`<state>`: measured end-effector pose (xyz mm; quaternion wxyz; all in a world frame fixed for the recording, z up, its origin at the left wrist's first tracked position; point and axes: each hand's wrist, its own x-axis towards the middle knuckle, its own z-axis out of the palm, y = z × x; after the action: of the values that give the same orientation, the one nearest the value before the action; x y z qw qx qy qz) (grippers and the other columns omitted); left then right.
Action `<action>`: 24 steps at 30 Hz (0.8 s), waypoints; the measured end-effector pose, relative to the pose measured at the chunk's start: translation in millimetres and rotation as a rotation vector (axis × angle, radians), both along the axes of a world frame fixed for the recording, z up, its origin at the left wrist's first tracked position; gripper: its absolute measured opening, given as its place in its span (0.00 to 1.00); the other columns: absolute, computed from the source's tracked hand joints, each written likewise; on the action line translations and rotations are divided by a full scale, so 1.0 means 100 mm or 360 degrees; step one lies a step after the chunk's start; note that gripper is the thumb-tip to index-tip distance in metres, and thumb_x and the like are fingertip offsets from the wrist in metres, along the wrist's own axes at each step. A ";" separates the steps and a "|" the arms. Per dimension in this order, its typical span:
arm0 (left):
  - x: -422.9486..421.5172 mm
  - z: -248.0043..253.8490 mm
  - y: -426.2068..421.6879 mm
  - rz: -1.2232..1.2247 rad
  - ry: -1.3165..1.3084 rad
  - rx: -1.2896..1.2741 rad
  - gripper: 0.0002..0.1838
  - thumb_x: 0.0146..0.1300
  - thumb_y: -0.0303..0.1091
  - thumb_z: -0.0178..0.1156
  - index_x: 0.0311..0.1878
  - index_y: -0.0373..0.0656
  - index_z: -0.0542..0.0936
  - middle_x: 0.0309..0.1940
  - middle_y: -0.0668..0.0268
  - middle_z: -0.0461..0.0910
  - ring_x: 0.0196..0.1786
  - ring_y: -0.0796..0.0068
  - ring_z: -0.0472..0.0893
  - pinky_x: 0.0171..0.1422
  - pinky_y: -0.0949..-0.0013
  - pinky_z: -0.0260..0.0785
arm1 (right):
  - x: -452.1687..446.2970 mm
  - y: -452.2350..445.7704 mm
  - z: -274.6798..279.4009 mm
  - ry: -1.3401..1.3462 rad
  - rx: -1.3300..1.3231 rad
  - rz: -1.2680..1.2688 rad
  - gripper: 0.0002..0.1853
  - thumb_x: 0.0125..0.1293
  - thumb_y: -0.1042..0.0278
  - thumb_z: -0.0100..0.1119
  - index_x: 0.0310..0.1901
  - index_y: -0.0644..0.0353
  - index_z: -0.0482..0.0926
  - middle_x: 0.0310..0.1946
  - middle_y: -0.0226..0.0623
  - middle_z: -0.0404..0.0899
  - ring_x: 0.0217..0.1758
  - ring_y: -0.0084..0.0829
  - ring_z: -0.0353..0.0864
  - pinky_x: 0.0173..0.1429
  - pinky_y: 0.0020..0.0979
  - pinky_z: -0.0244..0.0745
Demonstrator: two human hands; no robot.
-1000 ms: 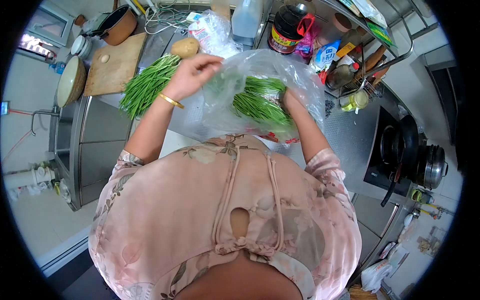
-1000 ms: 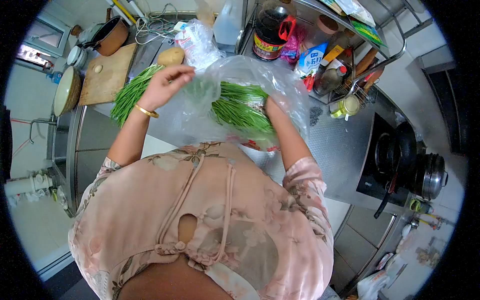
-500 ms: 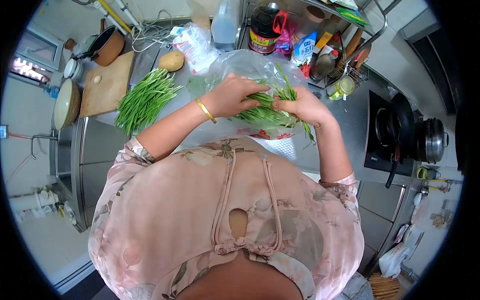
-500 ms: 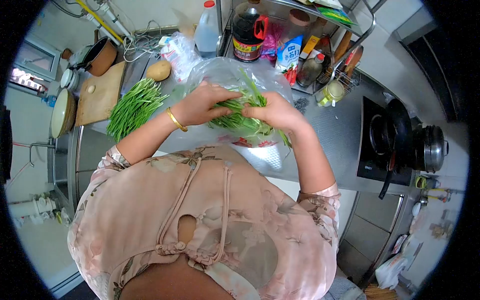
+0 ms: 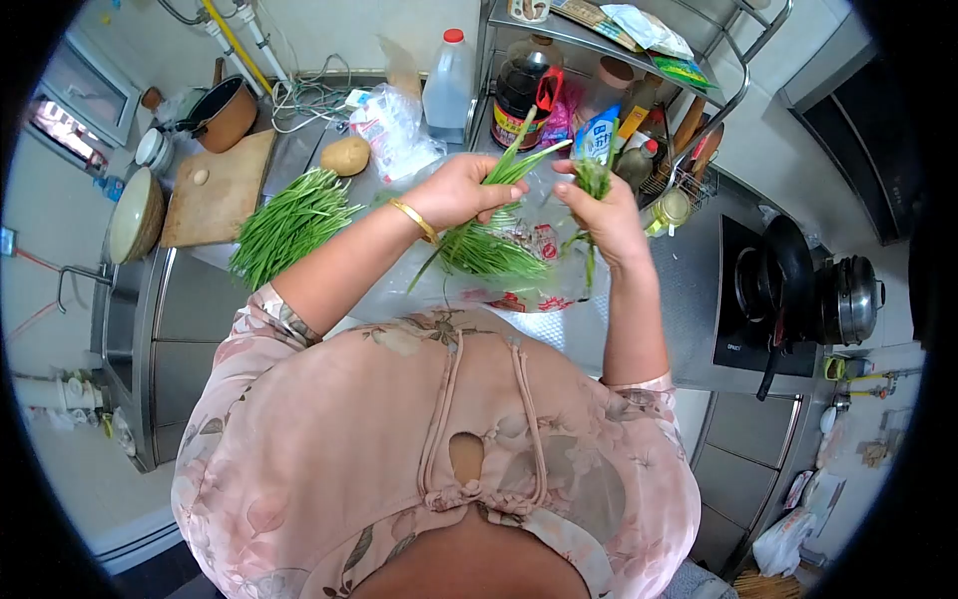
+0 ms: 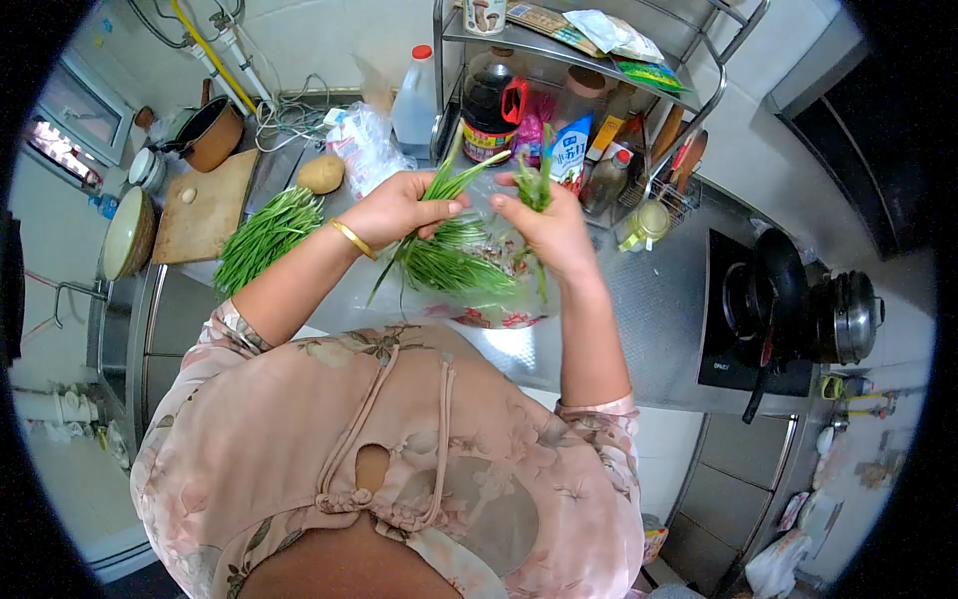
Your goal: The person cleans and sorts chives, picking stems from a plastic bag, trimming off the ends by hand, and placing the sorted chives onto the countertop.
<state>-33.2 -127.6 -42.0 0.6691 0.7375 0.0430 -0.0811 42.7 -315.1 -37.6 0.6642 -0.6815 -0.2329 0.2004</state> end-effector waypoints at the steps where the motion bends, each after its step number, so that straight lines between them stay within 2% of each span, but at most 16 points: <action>1: 0.03 -0.04 0.02 -0.0057 0.0020 -0.0105 0.08 0.58 0.34 0.57 0.37 0.39 0.77 0.19 0.73 0.69 0.20 0.84 0.66 0.25 0.78 0.61 | -0.01 0.06 -0.01 0.0051 0.0069 -0.0002 0.09 0.53 0.71 0.62 0.37 0.62 0.77 0.26 0.22 0.73 0.25 0.13 0.66 0.29 0.17 0.61; 3: 0.06 -0.04 0.03 -0.0141 0.0060 -0.0240 0.09 0.58 0.34 0.57 0.38 0.40 0.76 0.19 0.73 0.69 0.19 0.83 0.67 0.24 0.78 0.60 | 0.02 0.19 -0.03 0.0158 0.0206 0.0000 0.08 0.53 0.70 0.62 0.34 0.61 0.76 0.23 0.22 0.72 0.22 0.13 0.64 0.26 0.17 0.58; 4: 0.06 -0.02 0.02 -0.0168 0.0080 -0.0269 0.09 0.58 0.34 0.57 0.39 0.40 0.76 0.19 0.73 0.69 0.19 0.83 0.67 0.24 0.78 0.60 | 0.03 0.24 -0.02 0.0249 0.0258 0.0000 0.06 0.55 0.71 0.61 0.32 0.60 0.75 0.19 0.20 0.69 0.19 0.13 0.61 0.22 0.18 0.54; 8: 0.07 0.06 0.04 -0.0119 0.0189 -0.0519 0.10 0.59 0.35 0.56 0.40 0.40 0.74 0.22 0.71 0.71 0.20 0.81 0.70 0.25 0.78 0.63 | 0.10 0.35 -0.01 0.0154 0.0236 0.0004 0.04 0.57 0.70 0.58 0.31 0.59 0.75 0.16 0.21 0.67 0.17 0.13 0.59 0.21 0.18 0.52; 11: 0.08 0.08 0.11 -0.0084 0.0216 -0.0677 0.12 0.60 0.37 0.55 0.42 0.39 0.73 0.27 0.67 0.75 0.25 0.78 0.75 0.29 0.77 0.68 | 0.15 0.36 0.01 0.0274 0.0300 0.0082 0.05 0.57 0.68 0.58 0.30 0.59 0.74 0.16 0.21 0.65 0.16 0.14 0.59 0.20 0.19 0.52; 14: 0.07 0.17 0.11 0.0054 0.0257 -0.0611 0.13 0.61 0.38 0.54 0.44 0.38 0.74 0.31 0.65 0.77 0.29 0.77 0.78 0.33 0.78 0.71 | 0.21 0.33 0.02 0.0404 0.0324 0.0217 0.05 0.57 0.69 0.57 0.29 0.59 0.74 0.15 0.22 0.65 0.16 0.15 0.59 0.20 0.19 0.52; 17: 0.11 0.11 0.18 0.0083 0.0111 -0.0323 0.14 0.61 0.38 0.54 0.44 0.39 0.75 0.31 0.66 0.78 0.30 0.78 0.79 0.34 0.79 0.72 | 0.25 0.28 0.03 0.0392 0.0299 0.0214 0.04 0.56 0.70 0.56 0.29 0.60 0.73 0.17 0.24 0.66 0.17 0.15 0.60 0.20 0.19 0.53; 20: 0.13 0.09 0.23 0.0040 0.0065 -0.0057 0.13 0.61 0.38 0.55 0.42 0.39 0.77 0.27 0.69 0.77 0.28 0.81 0.77 0.32 0.80 0.71 | 0.26 0.26 0.02 0.0514 0.0365 0.0215 0.04 0.56 0.71 0.54 0.28 0.62 0.73 0.19 0.26 0.67 0.17 0.16 0.62 0.21 0.19 0.55; 24: 0.11 0.16 0.22 -0.0008 0.0059 0.0058 0.12 0.60 0.36 0.55 0.39 0.38 0.78 0.23 0.72 0.75 0.22 0.84 0.74 0.28 0.82 0.67 | 0.31 0.24 -0.03 0.0647 0.0476 0.0252 0.06 0.56 0.70 0.55 0.27 0.62 0.72 0.20 0.28 0.68 0.18 0.18 0.63 0.22 0.20 0.57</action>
<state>-22.2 -105.6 -25.8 0.6544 0.7480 0.0548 -0.0957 73.4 -291.6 -41.0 0.7730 -0.5011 -0.1742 0.3480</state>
